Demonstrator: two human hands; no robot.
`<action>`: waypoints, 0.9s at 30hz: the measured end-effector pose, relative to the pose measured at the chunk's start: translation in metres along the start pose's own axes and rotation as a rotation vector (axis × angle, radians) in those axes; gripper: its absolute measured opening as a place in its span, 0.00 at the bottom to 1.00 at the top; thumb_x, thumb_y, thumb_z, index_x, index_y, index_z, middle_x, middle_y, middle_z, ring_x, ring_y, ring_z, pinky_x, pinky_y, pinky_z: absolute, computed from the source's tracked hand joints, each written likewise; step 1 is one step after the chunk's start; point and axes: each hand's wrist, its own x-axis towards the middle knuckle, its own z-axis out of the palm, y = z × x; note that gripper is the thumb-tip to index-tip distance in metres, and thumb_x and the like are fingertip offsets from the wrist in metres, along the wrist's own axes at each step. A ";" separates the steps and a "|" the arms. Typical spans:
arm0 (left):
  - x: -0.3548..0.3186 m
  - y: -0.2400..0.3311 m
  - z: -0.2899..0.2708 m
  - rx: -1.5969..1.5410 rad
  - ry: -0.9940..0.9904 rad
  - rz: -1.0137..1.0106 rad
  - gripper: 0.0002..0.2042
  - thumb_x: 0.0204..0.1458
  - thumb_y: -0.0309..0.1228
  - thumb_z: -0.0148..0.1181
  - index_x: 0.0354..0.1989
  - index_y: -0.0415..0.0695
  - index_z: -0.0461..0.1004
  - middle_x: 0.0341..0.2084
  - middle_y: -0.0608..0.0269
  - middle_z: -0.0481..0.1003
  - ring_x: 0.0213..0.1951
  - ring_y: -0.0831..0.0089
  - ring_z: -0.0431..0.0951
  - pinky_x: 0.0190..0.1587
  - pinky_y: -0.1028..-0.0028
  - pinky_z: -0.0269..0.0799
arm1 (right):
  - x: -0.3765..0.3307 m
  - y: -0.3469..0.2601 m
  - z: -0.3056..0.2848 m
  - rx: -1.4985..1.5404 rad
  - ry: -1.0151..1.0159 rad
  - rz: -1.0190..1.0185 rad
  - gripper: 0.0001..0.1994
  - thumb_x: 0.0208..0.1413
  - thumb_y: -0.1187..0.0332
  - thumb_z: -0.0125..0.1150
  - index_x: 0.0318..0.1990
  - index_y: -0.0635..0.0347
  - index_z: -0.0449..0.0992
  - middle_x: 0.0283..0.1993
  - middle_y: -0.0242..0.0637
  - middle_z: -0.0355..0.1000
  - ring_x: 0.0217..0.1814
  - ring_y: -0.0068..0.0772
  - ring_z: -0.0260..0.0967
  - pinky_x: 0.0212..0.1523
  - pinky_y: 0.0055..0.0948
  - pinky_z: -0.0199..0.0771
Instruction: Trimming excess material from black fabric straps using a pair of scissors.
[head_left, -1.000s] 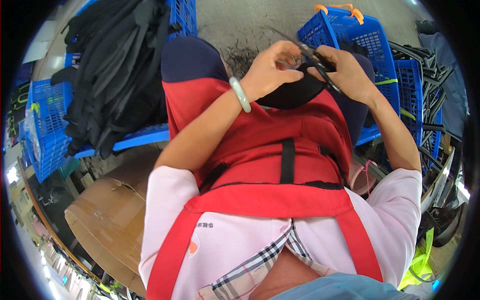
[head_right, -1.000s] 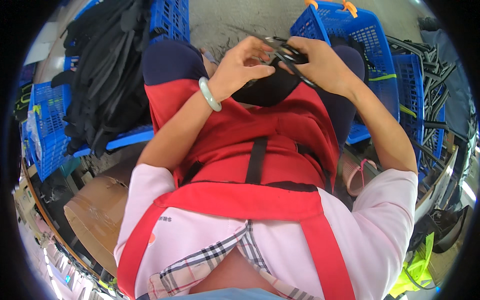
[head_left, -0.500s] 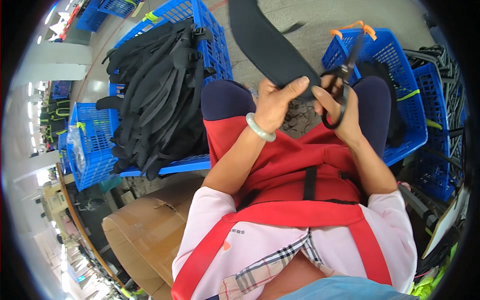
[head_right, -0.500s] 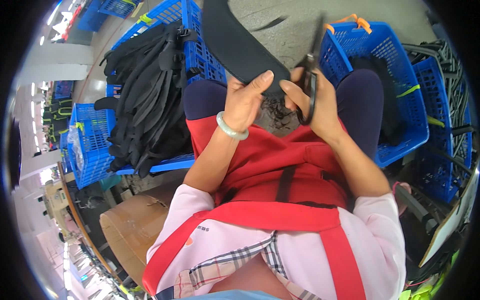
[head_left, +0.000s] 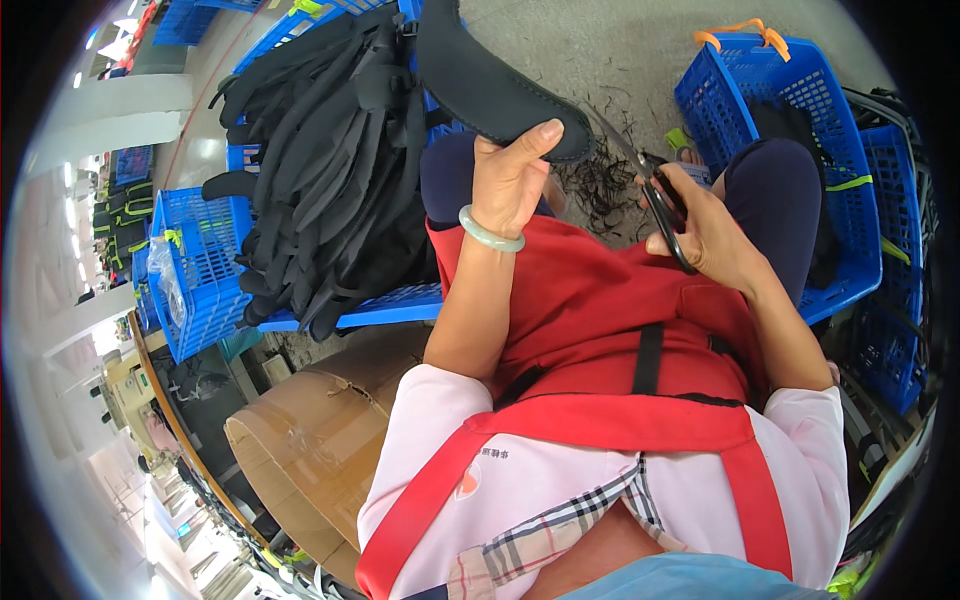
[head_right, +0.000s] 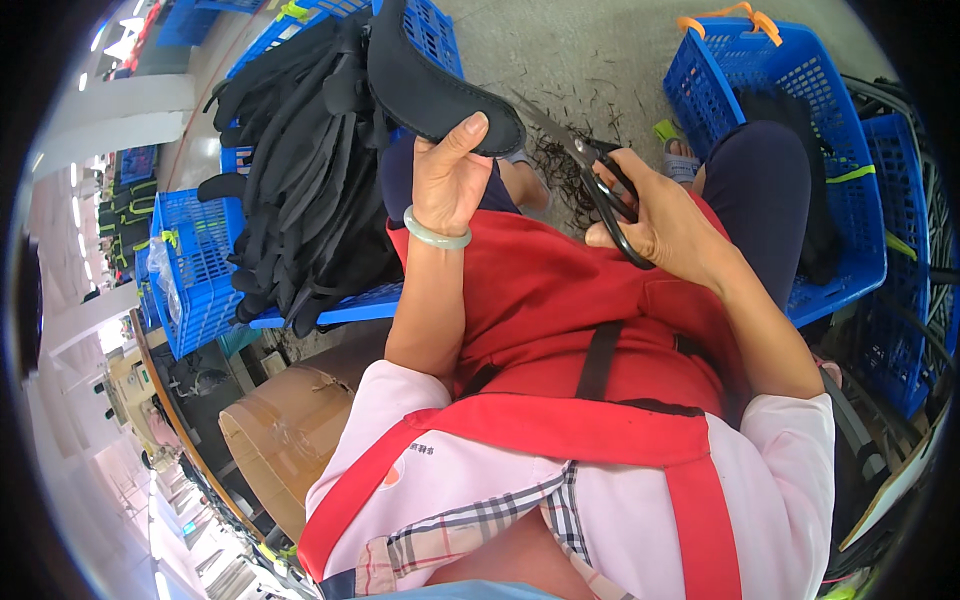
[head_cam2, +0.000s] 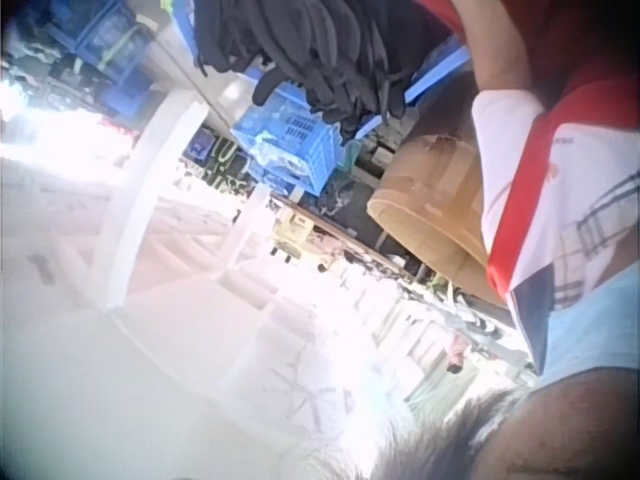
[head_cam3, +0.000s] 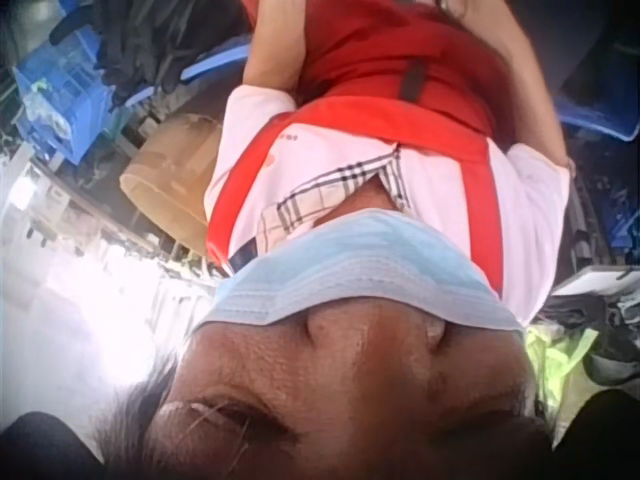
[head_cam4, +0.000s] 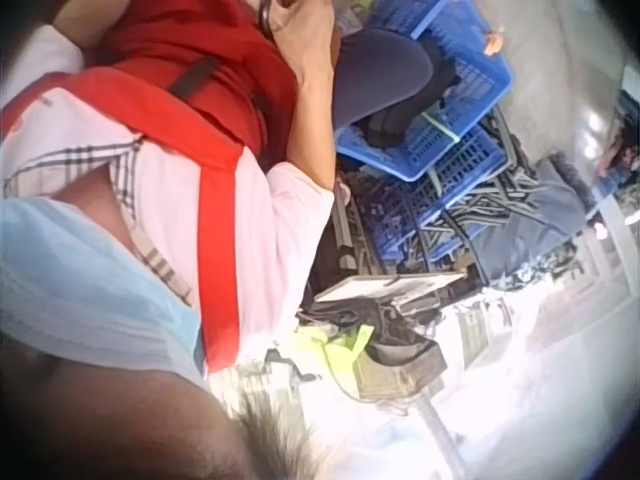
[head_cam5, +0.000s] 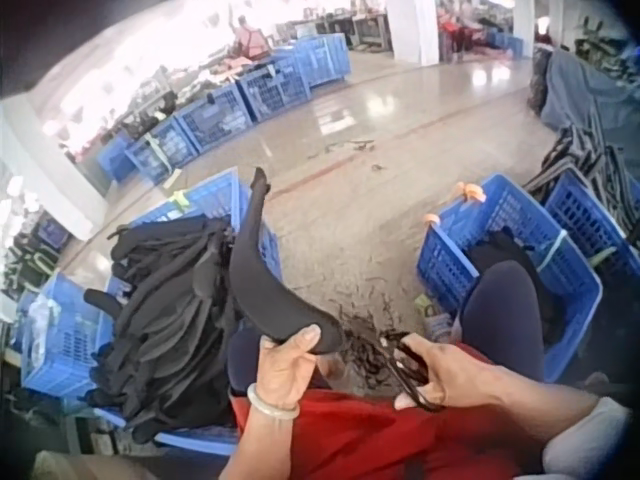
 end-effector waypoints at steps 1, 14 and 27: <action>0.000 -0.001 0.000 -0.014 -0.014 -0.022 0.10 0.48 0.14 0.61 0.36 0.43 0.78 0.33 0.66 0.79 0.36 0.77 0.78 0.44 0.76 0.74 | -0.001 0.001 0.005 -0.014 0.071 -0.091 0.33 0.42 0.53 0.73 0.49 0.64 0.64 0.30 0.36 0.63 0.31 0.27 0.57 0.35 0.27 0.63; 0.003 -0.008 -0.002 0.054 -0.047 -0.086 0.09 0.47 0.14 0.62 0.35 0.42 0.78 0.33 0.66 0.79 0.36 0.77 0.78 0.42 0.76 0.73 | 0.011 -0.002 -0.010 -0.044 -0.103 0.087 0.38 0.39 0.45 0.73 0.47 0.68 0.66 0.32 0.31 0.57 0.35 0.21 0.54 0.36 0.19 0.58; 0.000 -0.011 0.002 0.136 -0.045 -0.113 0.08 0.49 0.18 0.63 0.38 0.41 0.76 0.33 0.66 0.77 0.35 0.76 0.77 0.39 0.75 0.74 | 0.009 0.001 -0.008 -0.050 0.052 -0.010 0.24 0.47 0.55 0.71 0.38 0.66 0.67 0.26 0.33 0.59 0.31 0.21 0.54 0.31 0.25 0.61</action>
